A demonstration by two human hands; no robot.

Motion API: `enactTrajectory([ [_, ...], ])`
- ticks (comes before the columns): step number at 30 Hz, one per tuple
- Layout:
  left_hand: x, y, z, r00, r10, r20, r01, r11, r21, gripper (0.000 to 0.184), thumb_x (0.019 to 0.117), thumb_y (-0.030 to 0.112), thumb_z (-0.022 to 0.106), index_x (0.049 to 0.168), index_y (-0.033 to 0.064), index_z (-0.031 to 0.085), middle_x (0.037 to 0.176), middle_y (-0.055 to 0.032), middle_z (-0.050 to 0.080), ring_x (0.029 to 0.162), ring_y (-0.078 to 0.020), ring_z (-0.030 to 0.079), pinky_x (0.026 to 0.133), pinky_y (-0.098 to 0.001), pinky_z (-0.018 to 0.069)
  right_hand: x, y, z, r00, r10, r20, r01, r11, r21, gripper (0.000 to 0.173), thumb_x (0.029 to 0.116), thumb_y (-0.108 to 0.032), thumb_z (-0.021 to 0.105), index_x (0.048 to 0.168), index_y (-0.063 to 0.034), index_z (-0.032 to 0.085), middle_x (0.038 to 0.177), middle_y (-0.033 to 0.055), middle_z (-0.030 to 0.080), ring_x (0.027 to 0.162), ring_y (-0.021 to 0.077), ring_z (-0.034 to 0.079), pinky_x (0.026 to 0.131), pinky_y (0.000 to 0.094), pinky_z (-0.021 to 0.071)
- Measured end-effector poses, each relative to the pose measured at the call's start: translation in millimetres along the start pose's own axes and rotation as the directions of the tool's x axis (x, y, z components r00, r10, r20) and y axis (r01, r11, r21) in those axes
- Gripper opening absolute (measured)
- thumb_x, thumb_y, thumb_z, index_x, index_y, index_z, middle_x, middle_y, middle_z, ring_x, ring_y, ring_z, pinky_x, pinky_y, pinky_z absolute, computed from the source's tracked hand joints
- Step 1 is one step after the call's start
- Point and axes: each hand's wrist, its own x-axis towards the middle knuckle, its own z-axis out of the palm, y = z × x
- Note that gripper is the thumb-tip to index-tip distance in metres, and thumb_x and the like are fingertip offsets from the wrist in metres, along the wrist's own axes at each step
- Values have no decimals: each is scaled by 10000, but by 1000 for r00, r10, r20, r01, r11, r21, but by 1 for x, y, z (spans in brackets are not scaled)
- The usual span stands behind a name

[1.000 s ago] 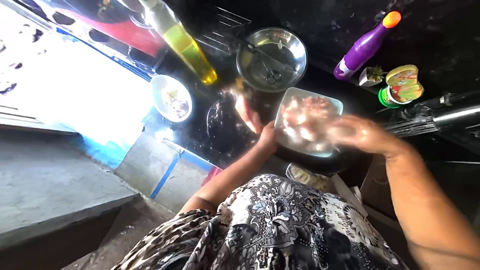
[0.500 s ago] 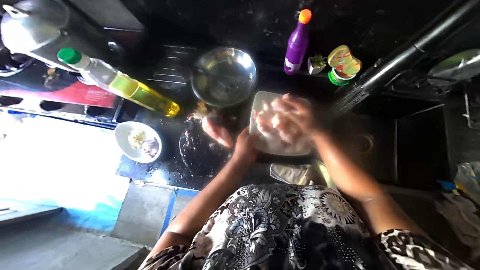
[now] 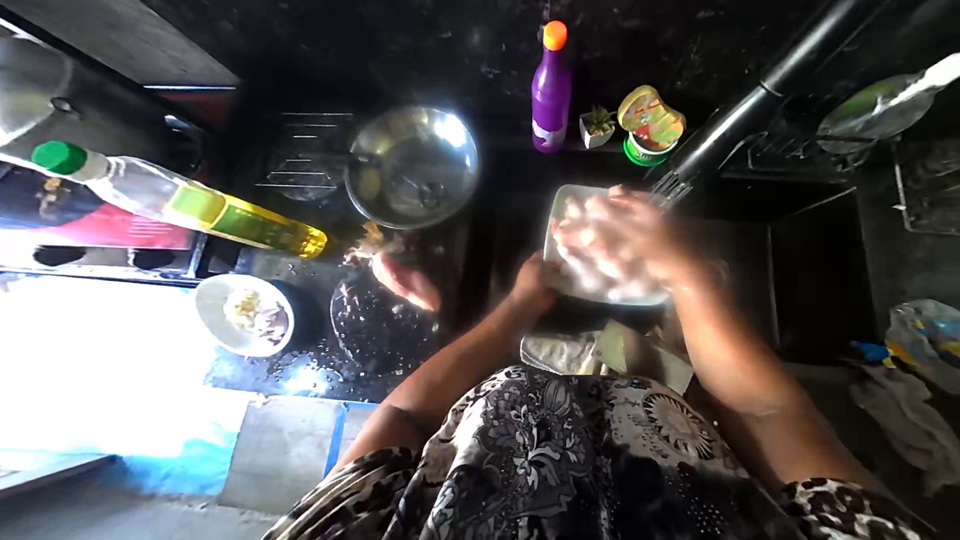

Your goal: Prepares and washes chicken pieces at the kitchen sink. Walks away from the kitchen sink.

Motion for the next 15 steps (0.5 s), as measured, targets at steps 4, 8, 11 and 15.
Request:
enactTrajectory([
  [4, 18, -10, 16, 995, -11, 95, 14, 999, -32, 301, 1000, 29, 516, 1296, 83, 522, 969, -103, 671, 802, -202, 669, 700, -398, 586, 2, 9, -27, 999, -38, -17, 32, 970, -240, 502, 950, -279, 727, 1429, -179, 615, 1480, 83, 574, 1390, 229, 518, 1181, 486, 414],
  [8, 26, -13, 19, 993, 9, 116, -3, 999, -52, 304, 1002, 29, 497, 1299, 92, 515, 978, -94, 668, 818, -195, 671, 713, -398, 585, 8, 11, -30, 998, -45, -31, 32, 937, -348, 553, 921, -204, 747, 1452, -188, 594, 1453, 122, 594, 1367, 295, 538, 1152, 552, 420],
  [11, 28, -10, 9, 994, 37, 100, -26, 994, -111, 296, 1012, 17, 477, 1297, 91, 504, 981, -103, 668, 823, -203, 676, 723, -406, 591, 17, 8, -16, 990, -133, -46, 118, 961, -249, 514, 931, -300, 747, 1404, -134, 631, 1447, 105, 600, 1355, 226, 551, 1164, 471, 428],
  [15, 8, 4, -15, 995, 97, 25, -94, 993, -77, 315, 1004, 43, 500, 1313, 104, 520, 1012, -102, 676, 857, -210, 680, 753, -415, 591, 26, -13, 16, 986, -168, -8, 168, 984, -55, 439, 957, -277, 719, 1347, -83, 662, 1449, 140, 562, 1364, 228, 517, 1164, 419, 423],
])
